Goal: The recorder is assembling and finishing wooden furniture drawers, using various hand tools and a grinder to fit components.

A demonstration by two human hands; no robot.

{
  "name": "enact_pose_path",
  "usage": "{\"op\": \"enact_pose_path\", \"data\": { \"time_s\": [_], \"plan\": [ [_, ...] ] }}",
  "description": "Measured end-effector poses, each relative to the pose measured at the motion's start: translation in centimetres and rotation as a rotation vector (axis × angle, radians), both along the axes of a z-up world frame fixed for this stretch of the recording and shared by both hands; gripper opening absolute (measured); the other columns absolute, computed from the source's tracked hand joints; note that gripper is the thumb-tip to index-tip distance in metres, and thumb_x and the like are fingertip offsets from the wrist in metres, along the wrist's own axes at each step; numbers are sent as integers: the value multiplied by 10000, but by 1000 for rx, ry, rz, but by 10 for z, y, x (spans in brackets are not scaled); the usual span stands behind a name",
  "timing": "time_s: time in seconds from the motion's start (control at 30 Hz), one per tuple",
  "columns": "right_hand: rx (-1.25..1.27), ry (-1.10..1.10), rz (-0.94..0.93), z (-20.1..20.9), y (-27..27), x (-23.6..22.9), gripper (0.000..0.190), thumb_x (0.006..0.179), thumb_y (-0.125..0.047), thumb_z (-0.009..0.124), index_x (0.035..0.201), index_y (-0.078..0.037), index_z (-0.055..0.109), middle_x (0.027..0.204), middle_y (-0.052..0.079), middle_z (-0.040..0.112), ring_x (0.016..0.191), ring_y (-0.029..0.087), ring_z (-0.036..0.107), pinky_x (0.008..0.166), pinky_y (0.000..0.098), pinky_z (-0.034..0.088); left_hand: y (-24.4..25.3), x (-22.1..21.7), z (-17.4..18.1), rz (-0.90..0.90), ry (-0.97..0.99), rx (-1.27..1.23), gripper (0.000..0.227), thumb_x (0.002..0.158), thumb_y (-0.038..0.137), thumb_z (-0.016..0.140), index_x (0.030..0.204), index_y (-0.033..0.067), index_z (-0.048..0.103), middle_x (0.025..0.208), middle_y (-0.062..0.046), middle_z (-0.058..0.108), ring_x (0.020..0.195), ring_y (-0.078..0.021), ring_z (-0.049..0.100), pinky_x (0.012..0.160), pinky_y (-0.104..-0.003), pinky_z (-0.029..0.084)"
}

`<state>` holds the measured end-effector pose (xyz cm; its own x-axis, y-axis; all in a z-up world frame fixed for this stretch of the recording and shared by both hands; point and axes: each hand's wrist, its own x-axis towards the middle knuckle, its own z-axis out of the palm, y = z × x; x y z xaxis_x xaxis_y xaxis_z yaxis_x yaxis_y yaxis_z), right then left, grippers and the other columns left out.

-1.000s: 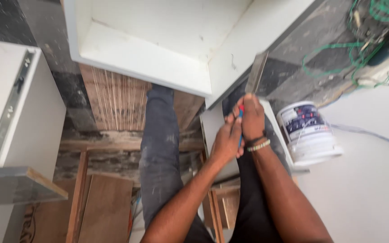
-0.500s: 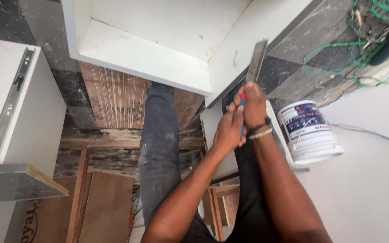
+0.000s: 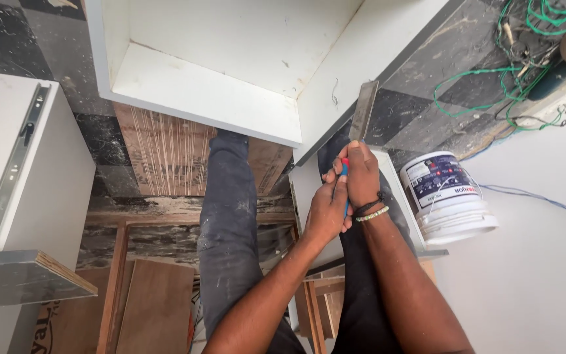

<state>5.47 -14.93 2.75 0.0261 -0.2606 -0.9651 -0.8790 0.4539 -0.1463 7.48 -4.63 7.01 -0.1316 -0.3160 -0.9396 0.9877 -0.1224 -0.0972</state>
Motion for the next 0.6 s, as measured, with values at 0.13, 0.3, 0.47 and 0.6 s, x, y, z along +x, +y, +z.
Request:
{"op": "enact_pose_path", "data": {
  "time_s": [0.13,0.3,0.47,0.6],
  "plan": [
    [0,4,18,-5,1,-5,326,1079,-284,406,893,-35,507,671,63,536,547,172,578,590,374,590,0,-9,-5,-11,10,19,439,1086,364,391,1054,-28,587,588,-40,543,408,-122,540,345,-282,440],
    [1,-31,17,-10,1,-7,327,1083,-289,414,898,-37,507,678,66,540,557,178,584,596,376,596,3,-10,-12,-12,13,5,442,1091,367,389,1080,-31,581,592,-40,544,410,-127,542,347,-284,440],
    [6,-67,34,-28,-6,5,324,1085,-295,418,902,-42,503,675,72,535,548,198,587,587,383,601,-6,0,-27,32,18,27,439,1084,364,397,1087,-32,586,580,-51,534,388,-140,525,330,-291,420],
    [-18,73,108,-16,0,-8,311,1061,-302,398,902,-56,501,663,77,546,538,208,599,495,397,536,-2,-21,-15,107,15,41,441,1081,376,404,1116,-22,591,585,-53,540,393,-137,529,334,-288,423]
  ]
}}
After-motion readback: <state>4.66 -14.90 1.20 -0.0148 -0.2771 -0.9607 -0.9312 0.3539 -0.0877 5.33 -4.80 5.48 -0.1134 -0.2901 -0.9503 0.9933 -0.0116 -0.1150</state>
